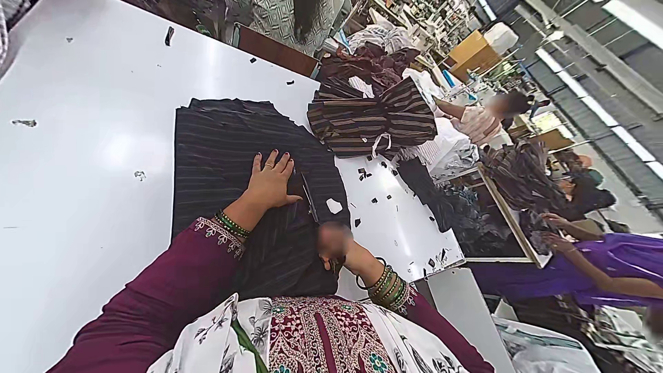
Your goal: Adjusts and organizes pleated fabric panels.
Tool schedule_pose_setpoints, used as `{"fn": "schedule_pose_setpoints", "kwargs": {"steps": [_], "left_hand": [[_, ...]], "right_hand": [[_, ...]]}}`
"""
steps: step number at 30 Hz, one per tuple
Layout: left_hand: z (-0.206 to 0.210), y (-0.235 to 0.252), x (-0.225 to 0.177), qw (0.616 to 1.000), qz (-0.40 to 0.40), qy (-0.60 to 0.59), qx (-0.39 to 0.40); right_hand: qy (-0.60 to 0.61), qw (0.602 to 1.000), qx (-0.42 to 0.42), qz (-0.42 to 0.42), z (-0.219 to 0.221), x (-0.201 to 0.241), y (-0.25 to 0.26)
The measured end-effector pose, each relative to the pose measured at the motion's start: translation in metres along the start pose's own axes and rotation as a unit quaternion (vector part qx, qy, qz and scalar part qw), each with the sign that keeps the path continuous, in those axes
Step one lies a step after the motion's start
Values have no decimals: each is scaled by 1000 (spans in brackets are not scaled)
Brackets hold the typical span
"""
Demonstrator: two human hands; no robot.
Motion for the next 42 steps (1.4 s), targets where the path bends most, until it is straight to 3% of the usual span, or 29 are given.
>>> {"fn": "schedule_pose_setpoints", "kwargs": {"steps": [4, 13, 20, 30, 35, 39, 42], "left_hand": [[9, 10, 4, 998, -28, -63, -10], [10, 9, 0, 997, -47, -57, 0], [8, 7, 0, 997, -48, -53, 11], [10, 9, 0, 997, -49, -56, 5], [11, 8, 3, 997, -55, -46, 9], [12, 8, 6, 998, -48, -45, -5], [15, 13, 14, 997, -31, -62, -24]], "right_hand": [[-6, 1000, -13, 14, 2, 4, 1], [17, 999, -49, -16, 8, -3, 0], [5, 1000, -20, 1, 4, 4, 5], [-1, 997, -72, -31, 7, 5, 11], [-65, 972, -209, -80, -38, 2, 9], [-219, 900, -372, -64, -109, -8, -7], [-309, 853, -420, -15, -146, -18, -17]]}}
Point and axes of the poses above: each hand's wrist, its own y-axis towards the middle knuckle, its own z-axis out of the palm, x = y × z, the point moved 2 cm from there along y, towards the middle knuckle, and after that the axes turned 7 degrees about y, right-handed, at the moved point
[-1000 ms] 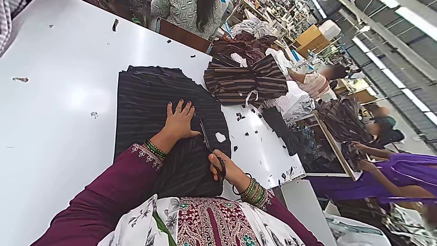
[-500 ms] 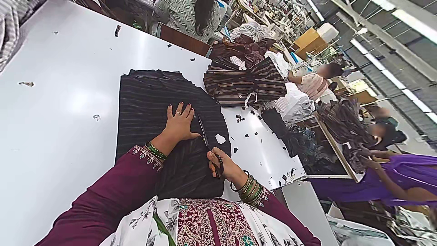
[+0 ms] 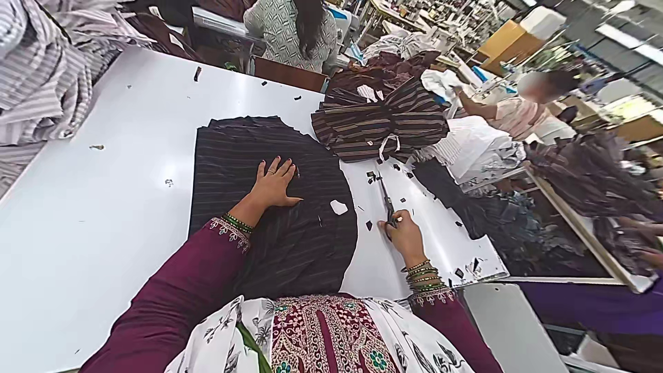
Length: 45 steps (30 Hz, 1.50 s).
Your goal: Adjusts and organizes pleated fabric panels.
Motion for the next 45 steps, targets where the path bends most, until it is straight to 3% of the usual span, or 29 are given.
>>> {"fn": "schedule_pose_setpoints", "kwargs": {"steps": [3, 5, 7, 10, 11, 13, 15, 16, 17, 20, 23, 25, 26, 29, 31, 33, 36, 38, 40, 43, 45], "left_hand": [[1, -6, 14, 995, 28, -90, -41], [-8, -31, 19, 990, -3, -131, -46], [-13, -70, 20, 991, -70, -110, -27], [-4, -118, 13, 987, -126, -95, 10], [3, -130, 5, 987, -104, -123, 4], [13, -147, -20, 972, 25, -230, -38], [17, -158, -46, 908, 195, -371, -15], [17, -162, -55, 873, 246, -421, 11], [16, -167, -60, 864, 262, -430, 16], [14, -188, -46, 962, 139, -228, -52], [38, -197, -9, 994, 37, -97, -43], [55, -201, 1, 994, 41, -44, -89], [57, -202, 1, 994, 43, -39, -97], [54, -198, -2, 993, 50, -62, -92], [54, -200, 2, 975, 76, -141, -156], [49, -208, 14, 936, 86, -229, -254], [28, -223, 41, 895, 28, -279, -346], [15, -226, 57, 886, -31, -328, -327], [3, -216, 66, 884, -81, -381, -259], [-10, -174, 79, 884, -144, -417, -155], [-13, -138, 89, 886, -184, -407, -124]], "right_hand": [[-48, 999, -7, 11, -10, -19, 10], [-61, 998, 2, -10, -17, -24, 17], [-53, 996, 19, -75, -19, -24, 21], [24, 970, 12, -242, 5, -6, 18], [66, 956, 17, -285, 17, 6, 14], [136, 933, 59, -327, 41, 39, 8], [134, 936, 122, -302, 59, 70, 5], [110, 944, 150, -272, 64, 82, 4], [92, 951, 167, -245, 66, 88, 4], [137, 956, 184, -182, 59, 86, 4], [363, 915, 159, -76, 48, 79, -9], [476, 858, 192, 4, 47, 85, -21], [461, 860, 219, 16, 52, 90, -26], [270, 929, 252, -29, 77, 119, -40], [178, 952, 240, -65, 87, 139, -47], [149, 961, 217, -79, 82, 145, -55], [188, 966, 161, -78, 62, 121, -60], [238, 960, 129, -66, 52, 89, -63], [286, 952, 96, -44, 49, 54, -66], [363, 932, -15, 1, 58, 12, -70], [428, 901, -78, -12, 64, 3, -76]]}}
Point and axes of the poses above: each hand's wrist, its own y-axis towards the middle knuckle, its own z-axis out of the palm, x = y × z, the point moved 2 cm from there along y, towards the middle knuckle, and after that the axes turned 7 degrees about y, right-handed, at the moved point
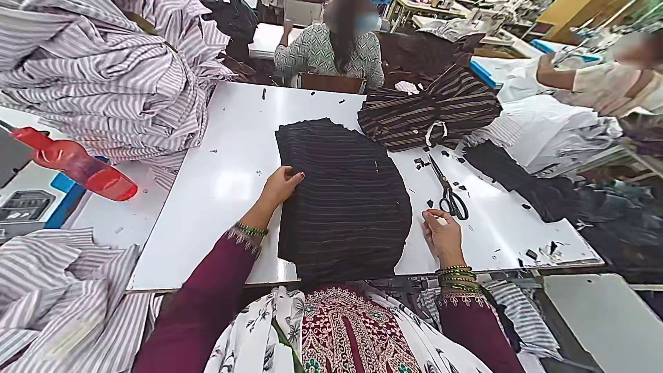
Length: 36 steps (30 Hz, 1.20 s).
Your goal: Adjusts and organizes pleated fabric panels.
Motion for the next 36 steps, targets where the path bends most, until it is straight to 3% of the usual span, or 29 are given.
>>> {"fn": "schedule_pose_setpoints", "kwargs": {"steps": [3, 5, 7, 9, 10, 11, 15, 17, 20, 23, 25, 29, 31, 33, 36], "left_hand": [[0, 27, -11, 994, 46, 86, -55], [2, 14, -34, 968, 185, 130, -107], [7, -15, -54, 891, 399, 183, -115], [15, -49, -48, 778, 580, 228, -79], [16, -60, -37, 740, 625, 243, -54], [14, -67, -23, 731, 631, 258, -20], [-14, -56, 12, 828, 456, 301, 128], [-19, -52, -2, 861, 405, 289, 110], [5, -42, -33, 895, 341, 282, 57], [42, -22, -45, 904, 204, 344, 152], [36, -22, -53, 912, 223, 297, 174], [-46, -53, -34, 961, 257, 97, 2], [-94, -65, -4, 978, 173, 62, -93], [-130, -71, 29, 980, 46, 106, -161], [-146, -78, 65, 945, -99, 245, -193]], "right_hand": [[8, 999, -6, -52, 2, -3, -7], [-6, 997, -8, -74, 2, -2, -10], [-1, 995, -16, -99, 3, -1, -11], [5, 993, -22, -112, 1, -5, -13], [0, 994, -19, -112, 0, -7, -13], [-5, 994, -17, -110, -1, -8, -12], [-1, 994, -13, -112, 1, -6, -10], [13, 993, -14, -114, 2, -7, -10], [20, 993, -16, -112, 3, -5, -9], [5, 995, -19, -96, 4, -2, -13], [-3, 995, -15, -101, 4, 1, -13], [4, 994, -9, -113, 4, -3, -14], [6, 994, -6, -113, 4, -3, -16], [-1, 994, -2, -113, 4, -3, -16], [-13, 993, 7, -114, 6, -1, -13]]}}
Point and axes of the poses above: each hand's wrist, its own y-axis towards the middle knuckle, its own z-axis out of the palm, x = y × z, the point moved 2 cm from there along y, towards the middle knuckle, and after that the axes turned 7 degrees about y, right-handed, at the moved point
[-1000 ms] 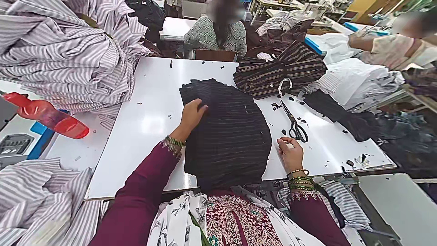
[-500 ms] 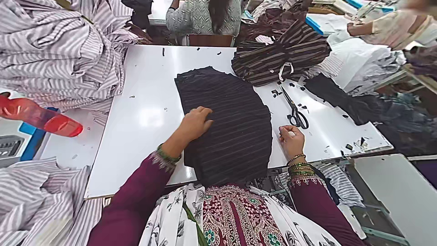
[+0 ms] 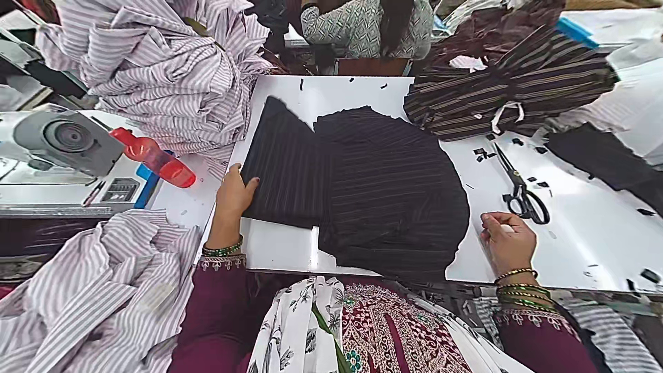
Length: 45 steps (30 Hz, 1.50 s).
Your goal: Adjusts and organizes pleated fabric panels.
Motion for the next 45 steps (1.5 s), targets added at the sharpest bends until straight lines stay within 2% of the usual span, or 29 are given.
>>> {"fn": "schedule_pose_setpoints", "kwargs": {"steps": [2, 5, 9, 12, 14, 16, 19, 22, 26, 28, 30, 32, 34, 35, 36, 38, 40, 42, 45], "left_hand": [[14, -8, 5, 997, 0, 76, 8], [37, -29, -18, 990, 55, 125, 46], [76, -68, -83, 967, 245, 67, 29], [113, -91, -136, 932, 346, 37, 99], [143, -100, -165, 912, 358, 67, 192], [164, -101, -187, 901, 368, 119, 196], [177, -89, -209, 906, 370, 91, 184], [174, -91, -245, 906, 355, 78, 216], [190, -115, -310, 893, 416, 57, 161], [205, -118, -327, 898, 410, 47, 149], [214, -114, -329, 920, 370, -1, 132], [214, -110, -318, 945, 259, -125, 154], [203, -107, -307, 939, 134, -275, 158], [190, -105, -306, 933, 99, -322, 122], [173, -102, -307, 932, 98, -343, 65], [143, -92, -318, 927, 158, -335, -64], [127, -83, -337, 913, 268, -268, -150], [134, -94, -358, 921, 351, -120, -115], [189, -113, -371, 903, 428, 38, 21]], "right_hand": [[-10, 1000, 9, -1, 2, 1, 0], [-36, 999, 31, -2, 3, 1, 4], [-7, 998, 63, -16, 0, -5, 24], [61, 995, 82, 15, 4, -6, 39], [98, 988, 95, 67, 2, -5, 47], [139, 977, 114, 111, -5, -9, 53], [225, 952, 142, 149, -17, -19, 59], [282, 925, 179, 180, -24, -25, 65], [295, 908, 227, 191, -25, -23, 71], [292, 902, 254, 190, -25, -23, 73], [285, 899, 278, 185, -23, -18, 76], [247, 912, 288, 157, -23, -17, 76], [106, 942, 313, 56, -22, -15, 82], [21, 942, 335, -9, -21, -11, 86], [-53, 930, 359, -62, -18, -7, 90], [-164, 894, 403, -105, -9, -4, 95], [-190, 887, 396, -140, -2, -8, 96], [-172, 897, 369, -173, -1, -14, 95], [-109, 916, 320, -217, -6, -22, 97]]}}
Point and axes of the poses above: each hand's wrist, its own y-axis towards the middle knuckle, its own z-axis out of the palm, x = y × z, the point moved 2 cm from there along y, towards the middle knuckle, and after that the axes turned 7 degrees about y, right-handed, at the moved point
